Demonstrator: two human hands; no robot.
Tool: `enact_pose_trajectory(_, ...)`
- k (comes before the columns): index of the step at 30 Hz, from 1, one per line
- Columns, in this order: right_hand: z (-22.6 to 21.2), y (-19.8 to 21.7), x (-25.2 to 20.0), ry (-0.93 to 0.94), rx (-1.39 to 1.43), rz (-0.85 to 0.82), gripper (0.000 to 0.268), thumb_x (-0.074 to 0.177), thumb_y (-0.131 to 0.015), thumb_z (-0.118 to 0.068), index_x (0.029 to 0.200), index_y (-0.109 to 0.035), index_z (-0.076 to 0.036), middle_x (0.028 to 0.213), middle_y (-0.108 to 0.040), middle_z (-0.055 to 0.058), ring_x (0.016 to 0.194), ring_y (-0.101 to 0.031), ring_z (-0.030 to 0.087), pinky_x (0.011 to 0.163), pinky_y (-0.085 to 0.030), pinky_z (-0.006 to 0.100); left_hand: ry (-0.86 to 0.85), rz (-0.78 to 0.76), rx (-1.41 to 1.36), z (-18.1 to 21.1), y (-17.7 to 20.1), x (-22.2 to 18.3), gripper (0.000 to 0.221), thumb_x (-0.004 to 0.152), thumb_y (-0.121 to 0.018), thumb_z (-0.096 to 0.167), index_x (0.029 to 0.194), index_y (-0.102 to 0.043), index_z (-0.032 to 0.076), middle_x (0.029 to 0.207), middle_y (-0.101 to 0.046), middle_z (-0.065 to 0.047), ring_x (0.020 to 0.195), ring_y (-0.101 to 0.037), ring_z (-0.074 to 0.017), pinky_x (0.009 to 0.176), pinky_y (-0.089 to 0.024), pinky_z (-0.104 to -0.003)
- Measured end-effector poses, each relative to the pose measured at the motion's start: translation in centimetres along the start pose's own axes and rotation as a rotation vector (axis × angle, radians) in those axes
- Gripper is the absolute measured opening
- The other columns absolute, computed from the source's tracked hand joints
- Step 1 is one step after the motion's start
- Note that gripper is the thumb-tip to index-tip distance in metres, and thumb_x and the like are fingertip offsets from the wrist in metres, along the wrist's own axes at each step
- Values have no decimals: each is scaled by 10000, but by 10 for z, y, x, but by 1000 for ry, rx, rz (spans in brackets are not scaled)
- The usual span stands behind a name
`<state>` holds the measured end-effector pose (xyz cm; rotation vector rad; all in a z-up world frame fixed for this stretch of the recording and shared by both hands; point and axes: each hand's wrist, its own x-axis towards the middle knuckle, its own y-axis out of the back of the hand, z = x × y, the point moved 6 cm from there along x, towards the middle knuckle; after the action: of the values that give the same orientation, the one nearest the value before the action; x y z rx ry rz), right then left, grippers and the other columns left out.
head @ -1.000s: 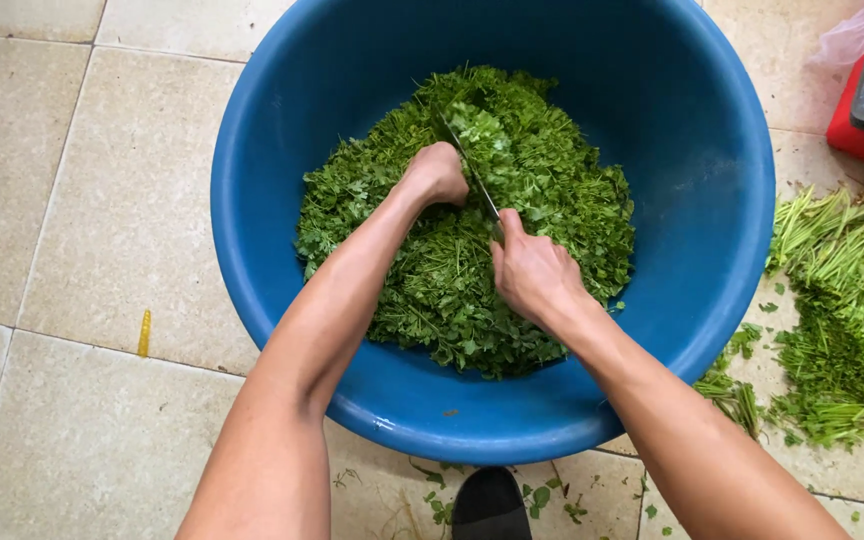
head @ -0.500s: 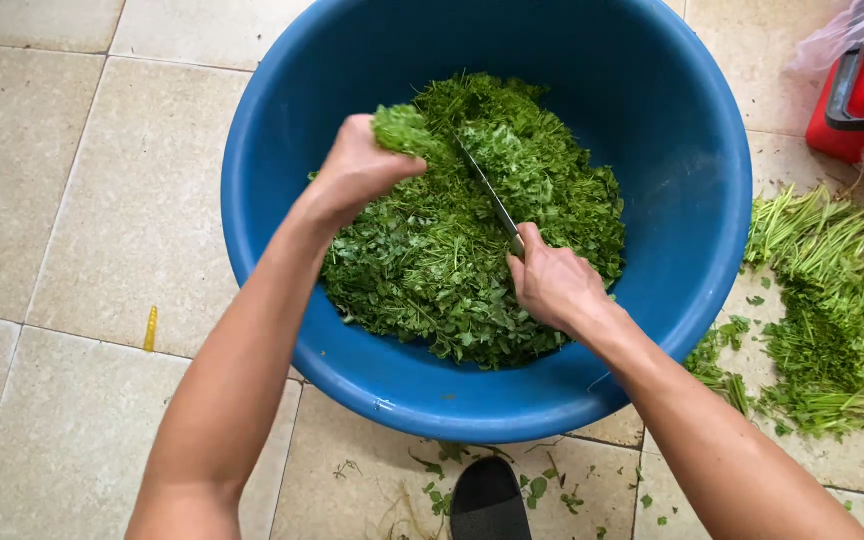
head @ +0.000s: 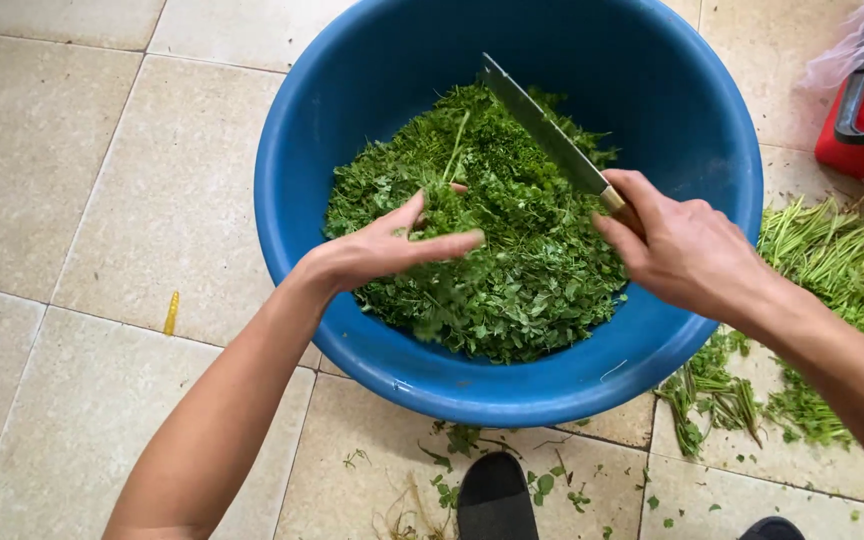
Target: Chopping bundles of cilantro and placing them into a large plastic basin on the floor.
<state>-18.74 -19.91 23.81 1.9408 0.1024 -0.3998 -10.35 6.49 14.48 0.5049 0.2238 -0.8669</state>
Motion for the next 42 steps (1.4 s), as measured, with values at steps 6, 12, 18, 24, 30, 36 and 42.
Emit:
enact_pose_trajectory(6, 45, 10, 6, -23, -23, -110, 450, 1029, -567, -409, 1397, -504, -157, 861, -708, 156, 729, -710, 305, 664, -565, 428, -88, 70, -143, 25, 12, 3, 686, 835, -688, 596, 1259, -749, 60, 1054, -770, -139, 980, -706, -234, 888, -565, -419)
enact_pose_trajectory(12, 64, 4, -6, -220, 547, -374, 359, 1031, -566, -368, 1244, -636, -88, 762, -562, 55, 589, -547, 160, 509, -470, 331, 181, 260, 936, 67, 6, -1, 541, 974, -601, 551, 1063, -732, 33, 1027, -718, -175, 989, -729, -311, 920, -564, -469)
enact_pose_trajectory(18, 57, -27, -6, -206, 1010, -481, 378, 975, -608, -197, 1349, -603, -140, 789, -530, 27, 589, -513, 126, 522, -466, 313, -556, 664, 766, 125, -62, 18, 693, 1039, -548, 490, 1590, -330, 130, 1647, -355, -134, 1536, -328, -310, 1221, -200, -658)
enact_pose_trajectory(24, 43, -44, 0, -162, 1322, -565, 317, 963, -581, -141, 1261, -534, -47, 758, -490, -3, 557, -457, 91, 492, -424, 281, -582, 436, 747, 112, -78, 41, 743, 1080, -253, 626, 1687, -173, 204, 1771, -173, -21, 1656, -161, -235, 1304, -2, -674)
enact_pose_trajectory(30, 60, -56, -9, -118, 1091, -648, 378, 978, -590, -155, 1354, -559, -125, 731, -502, 40, 526, -466, 134, 453, -407, 311, 190, 365, 893, 49, 1, 48, 754, 1095, -76, 635, 1505, -343, 60, 1683, -230, -152, 1602, -118, -291, 1273, 45, -614)
enact_pose_trajectory(36, 29, -13, -4, 214, 73, -39, 416, 967, -602, -383, 1310, -578, -149, 887, -664, 98, 705, -659, 312, 579, -530, 461, 121, 549, 1234, 55, 9, 19, 890, 916, -550, 295, 1648, -114, 41, 1712, -143, -143, 1580, -150, -312, 1231, -50, -632)
enact_pose_trajectory(42, 11, 1, 0, 161, -156, 62, 406, 900, -649, -466, 1235, -687, -239, 949, -710, 61, 803, -733, 333, 706, -593, 495, -253, 338, 1374, 114, -57, 17, 968, 777, -617, 140, 1607, -130, 47, 1695, -157, -125, 1565, -172, -282, 1229, -95, -634)
